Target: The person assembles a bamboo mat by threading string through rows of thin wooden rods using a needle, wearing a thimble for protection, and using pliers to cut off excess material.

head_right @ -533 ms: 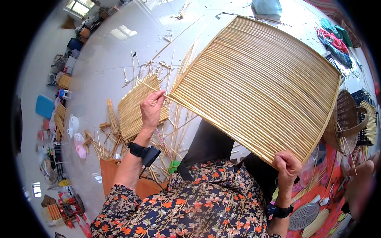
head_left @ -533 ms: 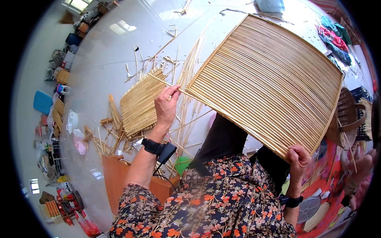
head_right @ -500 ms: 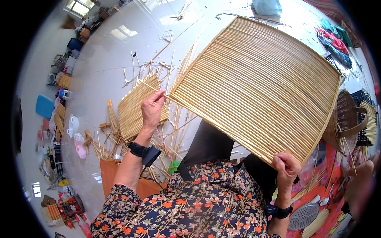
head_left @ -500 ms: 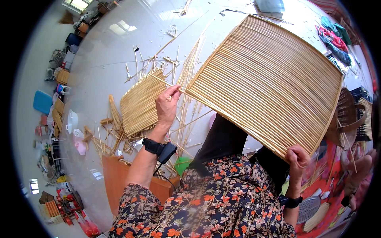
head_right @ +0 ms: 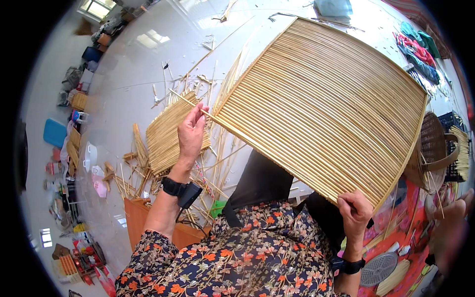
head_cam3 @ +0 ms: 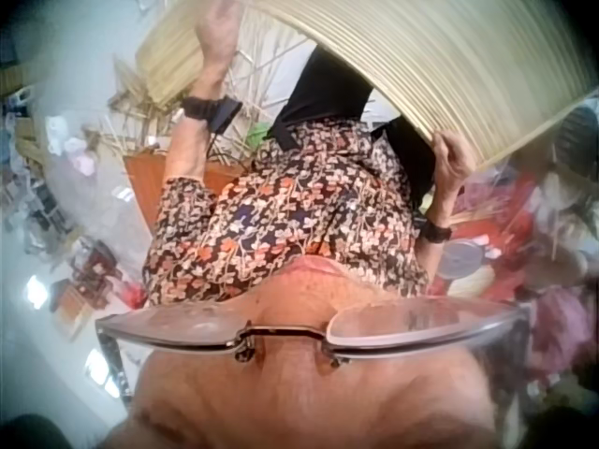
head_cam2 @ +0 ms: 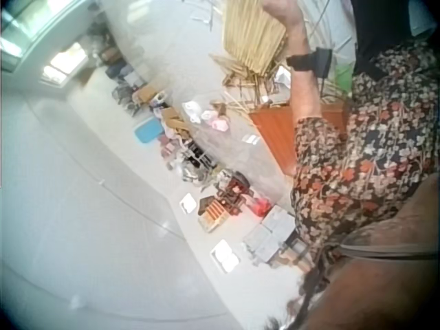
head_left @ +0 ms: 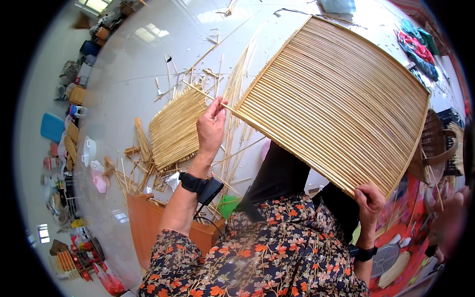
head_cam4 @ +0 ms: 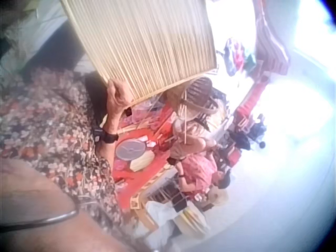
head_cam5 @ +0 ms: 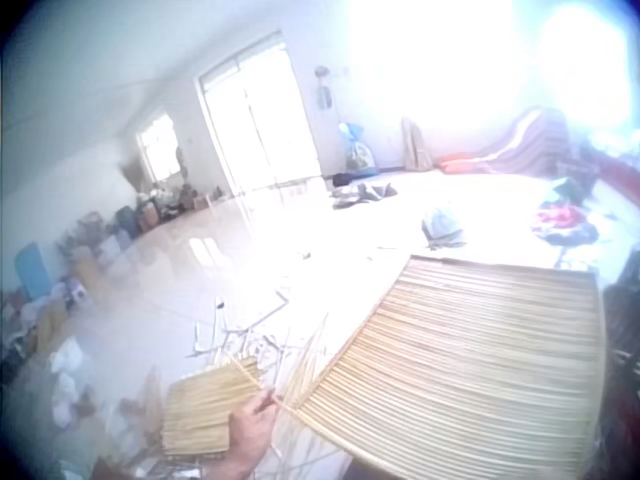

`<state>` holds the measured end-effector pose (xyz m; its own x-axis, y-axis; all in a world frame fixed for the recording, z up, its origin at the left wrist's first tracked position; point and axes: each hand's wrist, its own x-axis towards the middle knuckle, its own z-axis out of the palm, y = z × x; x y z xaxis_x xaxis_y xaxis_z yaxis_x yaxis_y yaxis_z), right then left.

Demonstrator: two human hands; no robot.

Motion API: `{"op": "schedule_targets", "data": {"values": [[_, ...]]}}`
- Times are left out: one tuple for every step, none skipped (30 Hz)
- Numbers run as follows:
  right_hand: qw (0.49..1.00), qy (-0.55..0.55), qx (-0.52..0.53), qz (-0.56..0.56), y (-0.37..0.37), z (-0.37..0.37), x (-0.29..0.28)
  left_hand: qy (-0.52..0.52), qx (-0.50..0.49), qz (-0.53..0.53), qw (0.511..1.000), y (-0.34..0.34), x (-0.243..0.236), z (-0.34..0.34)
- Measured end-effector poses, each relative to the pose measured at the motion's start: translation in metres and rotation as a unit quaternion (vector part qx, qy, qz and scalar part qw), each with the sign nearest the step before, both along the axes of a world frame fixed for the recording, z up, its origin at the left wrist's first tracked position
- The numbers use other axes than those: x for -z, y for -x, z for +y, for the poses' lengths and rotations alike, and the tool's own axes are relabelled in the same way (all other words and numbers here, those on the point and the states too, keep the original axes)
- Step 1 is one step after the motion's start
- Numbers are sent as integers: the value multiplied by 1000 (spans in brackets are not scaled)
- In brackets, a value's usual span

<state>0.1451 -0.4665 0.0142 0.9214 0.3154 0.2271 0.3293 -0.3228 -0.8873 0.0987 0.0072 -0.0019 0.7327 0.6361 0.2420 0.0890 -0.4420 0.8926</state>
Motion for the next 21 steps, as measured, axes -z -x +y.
{"op": "schedule_targets", "data": {"values": [[1000, 11, -5, -7, 0, 0, 0, -1, 7, -2, 1000, -2, 0, 0], [1000, 24, -5, -13, 0, -1, -1, 1, 18, -3, 1000, -7, 1, -4], [999, 37, -4, -18, -1, -3, -2, -66, -6, 36, 997, -11, -1, -5], [997, 43, 13, -56, -1, -7, 6, -127, -18, 76, 989, -17, -9, -9], [995, 70, 16, -71, -1, -9, 4, -185, -26, 121, 975, -16, -13, -18], [995, 78, 10, -59, -3, -6, 2, -272, -38, 97, 957, -12, -21, -22], [995, 81, 2, -55, -5, -3, -2, -348, -48, 65, 934, -8, -26, -30], [995, 77, -18, -59, -8, -3, -6, -333, -5, 25, 943, -6, -36, -47], [995, 89, -32, -41, -9, -4, -9, -316, 33, -16, 948, -3, -46, -64], [996, 77, -33, -31, -10, -6, -7, -318, 124, -24, 940, -5, -52, -83], [997, 49, -48, -25, -13, -2, -13, -318, 206, -36, 925, -8, -56, -104], [998, 41, -52, -16, -14, -4, -12, -320, 289, -51, 901, -16, -61, -124], [998, 35, -47, -11, -14, -6, -14, -284, 386, -64, 875, -27, -65, -149], [999, 22, -42, -8, -13, -6, -17, -282, 428, -63, 856, -38, -69, -172], [999, 8, -43, -8, -12, -2, -16, -283, 462, -61, 838, -44, -69, -187], [999, 0, -44, -24, -12, 0, -14, -279, 480, -55, 830, -48, -63, -196], [999, 1, -45, -27, -12, 2, -14, -274, 499, -48, 821, -54, -57, -203], [998, 0, -47, -30, -12, 4, -14, -270, 516, -41, 812, -57, -52, -208], [998, 0, -50, -33, -11, 2, -14, -267, 511, -27, 816, -56, -48, -209], [998, 20, -57, -21, -10, -1, -14, -265, 508, -15, 819, -59, -45, -208], [1000, -23, -18, -12, -6, 1, -15, -264, 504, -2, 823, -61, -42, -207]]}}
